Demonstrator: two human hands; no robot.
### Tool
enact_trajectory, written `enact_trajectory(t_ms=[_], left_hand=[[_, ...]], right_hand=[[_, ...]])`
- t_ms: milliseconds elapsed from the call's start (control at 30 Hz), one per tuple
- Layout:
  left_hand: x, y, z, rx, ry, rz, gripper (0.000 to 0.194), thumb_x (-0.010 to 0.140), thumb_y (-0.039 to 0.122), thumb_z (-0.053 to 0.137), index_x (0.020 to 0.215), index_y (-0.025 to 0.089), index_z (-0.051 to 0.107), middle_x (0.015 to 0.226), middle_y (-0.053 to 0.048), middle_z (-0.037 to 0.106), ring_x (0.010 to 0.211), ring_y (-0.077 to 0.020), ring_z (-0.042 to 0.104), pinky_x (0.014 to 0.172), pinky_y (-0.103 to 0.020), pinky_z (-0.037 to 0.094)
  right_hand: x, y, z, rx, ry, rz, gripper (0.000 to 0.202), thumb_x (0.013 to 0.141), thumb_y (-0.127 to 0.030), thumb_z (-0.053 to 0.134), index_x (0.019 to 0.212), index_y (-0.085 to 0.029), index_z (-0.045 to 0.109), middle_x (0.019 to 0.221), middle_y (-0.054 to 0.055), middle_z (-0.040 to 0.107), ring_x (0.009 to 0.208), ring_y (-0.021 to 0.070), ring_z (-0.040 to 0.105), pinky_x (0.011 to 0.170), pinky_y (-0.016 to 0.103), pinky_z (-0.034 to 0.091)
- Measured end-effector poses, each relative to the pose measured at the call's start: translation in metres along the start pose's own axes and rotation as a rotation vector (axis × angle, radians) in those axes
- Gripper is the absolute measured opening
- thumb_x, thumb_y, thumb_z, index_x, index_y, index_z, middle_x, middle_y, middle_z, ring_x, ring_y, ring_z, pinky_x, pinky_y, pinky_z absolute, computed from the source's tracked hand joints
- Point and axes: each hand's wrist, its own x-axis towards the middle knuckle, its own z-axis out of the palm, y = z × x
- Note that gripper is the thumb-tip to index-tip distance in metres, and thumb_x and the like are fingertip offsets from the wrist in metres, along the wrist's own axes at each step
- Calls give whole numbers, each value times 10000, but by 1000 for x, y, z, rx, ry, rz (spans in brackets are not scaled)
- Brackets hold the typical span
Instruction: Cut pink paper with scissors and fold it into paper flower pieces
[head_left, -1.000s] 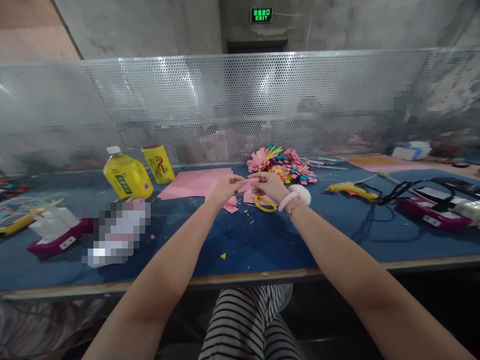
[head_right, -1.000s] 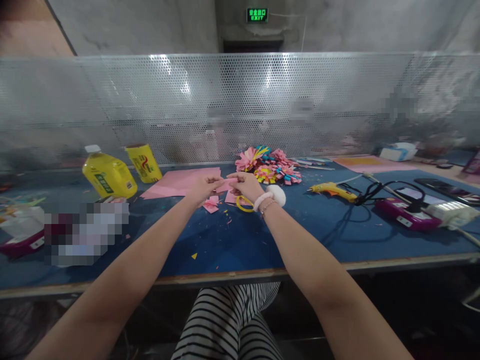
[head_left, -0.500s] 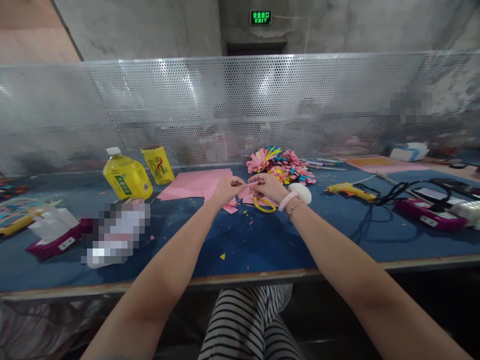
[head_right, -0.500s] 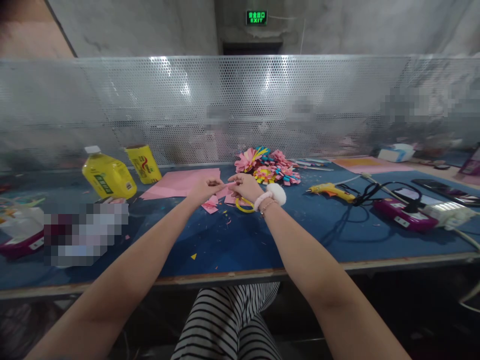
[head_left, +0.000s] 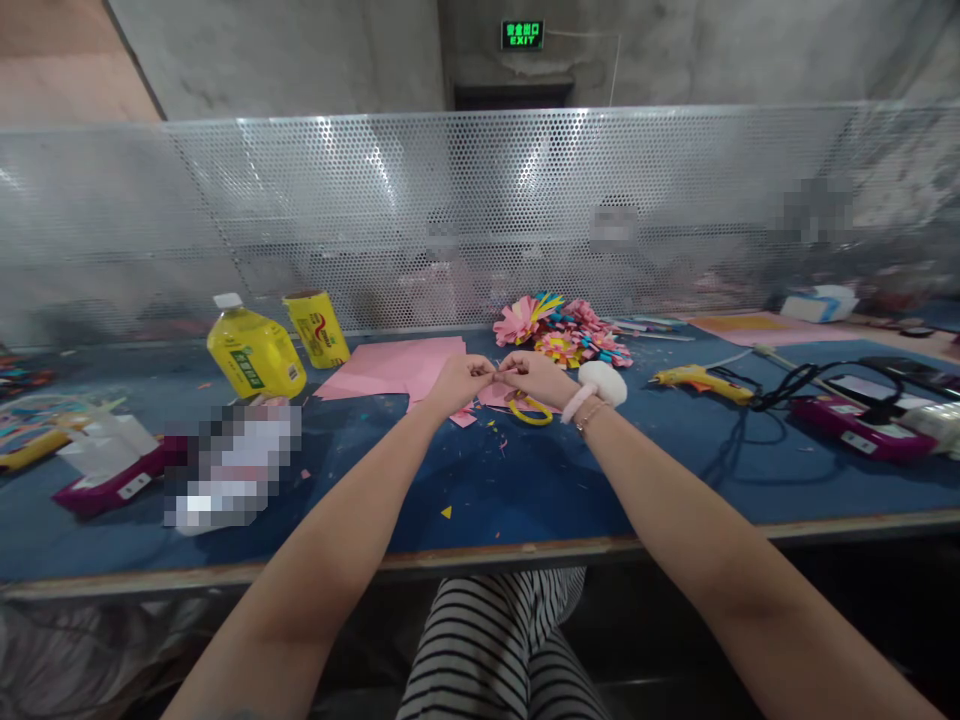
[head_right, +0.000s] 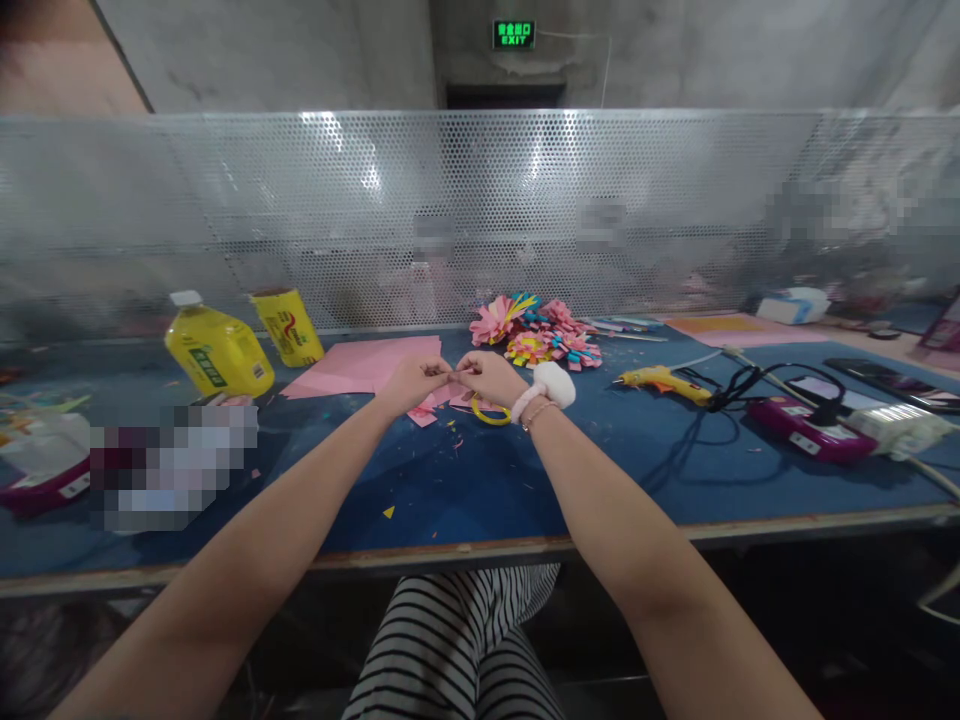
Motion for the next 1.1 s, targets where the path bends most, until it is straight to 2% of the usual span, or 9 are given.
enact_trajectory(t_ms=[167, 333, 467, 533, 600, 733, 767, 900, 1100], left_hand=[[1, 0, 0, -57, -41, -40, 154, 650, 309, 576, 638, 158, 604, 527, 11, 517, 490, -83, 435, 462, -195, 322], [2, -2, -1, -109, -34, -89, 136, 645, 286, 574, 627, 152, 580, 499, 24, 488, 433, -67, 418, 434, -193, 331], [5, -13, -10, -139, 84, -139, 159, 644, 307, 577, 621, 151, 552, 489, 40, 445, 406, -51, 372, 407, -184, 311], [5, -17, -12, -174, 138, -173, 186, 658, 335, 567, 628, 156, 529, 468, 50, 423, 389, -50, 362, 395, -184, 293], [6, -18, -10, -186, 162, -176, 193, 669, 348, 559, 642, 163, 510, 462, 51, 432, 385, -57, 382, 391, -186, 279], [4, -9, 1, -223, 142, -113, 190, 678, 350, 555, 653, 169, 502, 450, 60, 411, 373, -55, 369, 396, -190, 267], [3, -7, 4, -240, 131, -101, 184, 689, 346, 544, 662, 168, 508, 456, 60, 411, 369, -53, 362, 395, -191, 263], [2, 0, 9, -254, 144, -108, 122, 705, 290, 521, 694, 169, 517, 476, 57, 433, 346, -47, 344, 384, -196, 244], [1, 0, 9, -155, 156, -159, 184, 750, 351, 458, 704, 181, 511, 376, 64, 404, 338, -74, 376, 401, -201, 272]], right_hand=[[4, 5, -1, -89, 73, -90, 157, 671, -282, 557, 602, -142, 569, 533, -27, 520, 485, 62, 479, 440, 158, 398], [8, 13, -15, 133, 127, 59, 138, 619, -269, 600, 616, -137, 559, 518, -27, 522, 461, 66, 476, 474, 194, 432], [8, 23, -42, 415, 481, 117, 158, 620, -269, 607, 645, -145, 513, 556, -10, 557, 475, 62, 507, 449, 167, 406], [7, 25, -49, 447, 573, 142, 174, 628, -278, 611, 636, -148, 496, 546, -15, 540, 468, 55, 495, 446, 160, 405], [6, 24, -44, 427, 533, 181, 200, 660, -316, 594, 637, -148, 489, 560, 0, 547, 477, 61, 502, 444, 163, 414], [4, 12, -10, 475, 161, 268, 234, 675, -367, 593, 723, -153, 512, 642, 32, 592, 552, 98, 563, 488, 200, 457], [5, 10, -1, 456, 117, 268, 238, 655, -357, 616, 722, -154, 511, 629, 23, 583, 561, 101, 568, 479, 192, 450], [6, 7, 16, 353, 144, 129, 265, 604, -352, 653, 637, -144, 492, 527, -31, 510, 462, 58, 494, 426, 159, 392], [6, 11, 8, 328, 175, 41, 234, 612, -318, 634, 598, -150, 473, 469, -36, 493, 422, 60, 467, 434, 178, 398]])
